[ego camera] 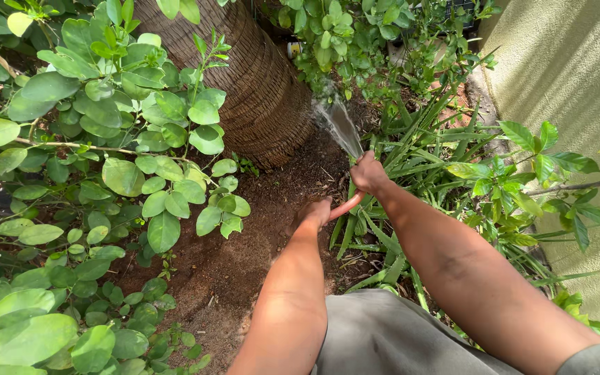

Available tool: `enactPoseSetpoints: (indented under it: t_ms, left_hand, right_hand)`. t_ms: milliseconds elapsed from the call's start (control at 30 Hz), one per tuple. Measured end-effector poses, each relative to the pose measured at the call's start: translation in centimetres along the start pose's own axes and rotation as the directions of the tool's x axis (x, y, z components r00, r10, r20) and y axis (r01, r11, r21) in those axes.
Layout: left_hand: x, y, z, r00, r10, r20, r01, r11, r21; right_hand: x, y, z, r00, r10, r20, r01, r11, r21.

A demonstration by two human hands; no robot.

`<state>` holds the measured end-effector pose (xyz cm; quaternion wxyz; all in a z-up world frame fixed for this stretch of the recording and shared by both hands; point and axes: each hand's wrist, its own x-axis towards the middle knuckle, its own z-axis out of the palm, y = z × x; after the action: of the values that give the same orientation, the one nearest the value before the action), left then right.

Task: The person waters the base of a palm tree and surrounding bushes using a hose.

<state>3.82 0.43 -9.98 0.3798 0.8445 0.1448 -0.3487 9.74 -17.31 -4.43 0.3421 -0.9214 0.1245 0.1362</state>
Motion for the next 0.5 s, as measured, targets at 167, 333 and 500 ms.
enactPoseSetpoints:
  t_ms: [167,333,500]
  left_hand:
    - [-1.1,0.5,-0.2,1.000,0.017,0.012,-0.017,1.000,0.024]
    - [-2.7,1.0,-0.5,1.000,-0.009,0.002,0.009,1.000,0.005]
    - [-2.3,0.9,-0.5,1.000,-0.001,0.016,0.000,1.000,0.018]
  right_hand:
    - [-2.3,-1.9,-1.4,0.998,0.038,0.054,-0.041,0.997,0.058]
    - [-3.2,-2.6,-1.9,0.991,0.079,0.111,-0.092,0.989,0.119]
    - [-2.8,-2.1,-1.5,0.998,0.022,0.052,-0.025,0.999,0.047]
